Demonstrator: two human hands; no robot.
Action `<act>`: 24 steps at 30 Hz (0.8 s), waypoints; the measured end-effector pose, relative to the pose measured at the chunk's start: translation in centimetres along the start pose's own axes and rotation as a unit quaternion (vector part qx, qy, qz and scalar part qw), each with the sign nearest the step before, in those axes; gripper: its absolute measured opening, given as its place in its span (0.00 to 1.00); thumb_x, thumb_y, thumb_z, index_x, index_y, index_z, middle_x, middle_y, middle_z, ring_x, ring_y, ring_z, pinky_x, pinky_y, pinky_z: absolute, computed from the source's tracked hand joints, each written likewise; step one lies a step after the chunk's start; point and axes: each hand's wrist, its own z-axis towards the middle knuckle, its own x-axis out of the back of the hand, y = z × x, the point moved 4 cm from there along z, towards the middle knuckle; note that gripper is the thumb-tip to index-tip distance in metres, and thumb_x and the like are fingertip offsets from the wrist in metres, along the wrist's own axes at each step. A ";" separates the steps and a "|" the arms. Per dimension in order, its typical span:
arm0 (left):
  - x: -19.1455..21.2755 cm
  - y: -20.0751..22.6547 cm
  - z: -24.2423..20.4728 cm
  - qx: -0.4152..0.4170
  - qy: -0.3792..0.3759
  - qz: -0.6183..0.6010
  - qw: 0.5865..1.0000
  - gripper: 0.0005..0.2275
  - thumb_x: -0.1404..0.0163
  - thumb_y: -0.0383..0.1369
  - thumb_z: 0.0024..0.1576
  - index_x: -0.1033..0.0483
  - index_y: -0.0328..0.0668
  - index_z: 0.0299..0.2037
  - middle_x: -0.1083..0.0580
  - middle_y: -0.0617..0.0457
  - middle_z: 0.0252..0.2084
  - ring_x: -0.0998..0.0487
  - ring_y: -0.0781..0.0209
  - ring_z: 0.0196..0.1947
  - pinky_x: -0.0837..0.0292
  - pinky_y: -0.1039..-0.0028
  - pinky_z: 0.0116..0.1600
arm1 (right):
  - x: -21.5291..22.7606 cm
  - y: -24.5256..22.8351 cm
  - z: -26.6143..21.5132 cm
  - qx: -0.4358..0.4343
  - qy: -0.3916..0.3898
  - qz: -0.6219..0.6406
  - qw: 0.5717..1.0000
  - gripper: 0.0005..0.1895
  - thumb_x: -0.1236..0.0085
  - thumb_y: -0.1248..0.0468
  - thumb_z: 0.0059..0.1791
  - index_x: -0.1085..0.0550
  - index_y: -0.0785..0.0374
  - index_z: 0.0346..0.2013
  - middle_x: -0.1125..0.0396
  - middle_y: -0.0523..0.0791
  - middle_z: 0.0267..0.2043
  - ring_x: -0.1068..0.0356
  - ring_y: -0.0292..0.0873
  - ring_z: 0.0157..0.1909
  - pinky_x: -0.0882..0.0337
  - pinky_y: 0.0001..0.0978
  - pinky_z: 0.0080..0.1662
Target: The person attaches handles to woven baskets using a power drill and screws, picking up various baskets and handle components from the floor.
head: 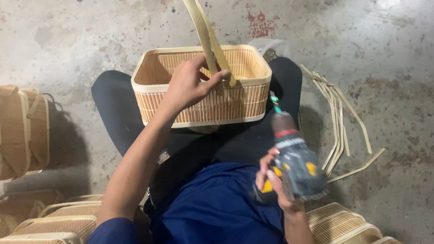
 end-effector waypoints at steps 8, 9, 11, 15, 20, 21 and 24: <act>0.3 -0.3 -0.9 -0.037 0.023 0.019 0.999 0.16 0.43 0.43 0.59 0.21 0.36 0.47 0.19 0.44 0.40 0.15 0.52 0.33 0.20 0.65 0.40 | -3.1 0.1 3.7 -0.028 -0.035 -0.169 0.985 0.27 0.54 0.76 0.50 0.42 0.74 0.65 0.30 0.54 0.49 0.27 0.39 0.29 0.25 0.31 0.38; 0.3 -0.3 -1.0 -0.030 0.018 0.022 0.999 0.16 0.42 0.43 0.59 0.21 0.37 0.47 0.18 0.45 0.39 0.15 0.52 0.32 0.20 0.65 0.39 | -3.4 -0.1 3.8 -0.020 -0.038 -0.170 0.984 0.28 0.54 0.76 0.50 0.42 0.75 0.66 0.30 0.54 0.47 0.27 0.39 0.30 0.24 0.31 0.38; 0.4 -0.2 -0.8 -0.025 0.016 0.026 0.999 0.16 0.42 0.43 0.59 0.21 0.38 0.46 0.18 0.45 0.38 0.15 0.52 0.31 0.20 0.65 0.38 | -3.5 -0.3 4.3 -0.008 -0.043 -0.173 0.984 0.29 0.53 0.76 0.50 0.43 0.75 0.68 0.31 0.54 0.45 0.27 0.39 0.31 0.23 0.31 0.39; 0.2 -0.2 -0.9 -0.036 0.016 0.030 0.999 0.15 0.42 0.43 0.59 0.20 0.40 0.47 0.18 0.45 0.37 0.15 0.52 0.31 0.21 0.64 0.38 | -3.6 -0.2 4.0 -0.031 -0.040 -0.125 0.991 0.30 0.53 0.77 0.49 0.42 0.76 0.67 0.32 0.53 0.44 0.27 0.40 0.30 0.24 0.31 0.37; -0.1 -0.1 -0.8 -0.047 -0.001 0.028 0.998 0.16 0.41 0.44 0.58 0.20 0.39 0.46 0.19 0.45 0.39 0.14 0.52 0.33 0.20 0.65 0.39 | -3.8 -0.2 4.0 -0.039 -0.036 -0.128 0.990 0.30 0.53 0.79 0.50 0.41 0.74 0.68 0.32 0.52 0.44 0.28 0.40 0.31 0.25 0.31 0.37; -0.2 0.0 -0.8 -0.042 -0.012 0.044 0.998 0.15 0.41 0.44 0.58 0.19 0.40 0.44 0.19 0.45 0.37 0.14 0.52 0.33 0.20 0.64 0.39 | -3.9 -0.3 4.1 -0.043 -0.034 -0.143 0.988 0.30 0.53 0.79 0.49 0.41 0.74 0.68 0.32 0.52 0.44 0.27 0.39 0.30 0.24 0.31 0.36; 0.0 0.4 -0.6 -0.045 -0.026 0.053 0.997 0.14 0.42 0.45 0.58 0.17 0.41 0.41 0.19 0.46 0.37 0.15 0.53 0.33 0.21 0.64 0.40 | -4.3 -0.7 4.1 -0.061 -0.017 -0.152 0.986 0.29 0.53 0.79 0.49 0.40 0.74 0.67 0.31 0.52 0.42 0.27 0.39 0.29 0.24 0.31 0.35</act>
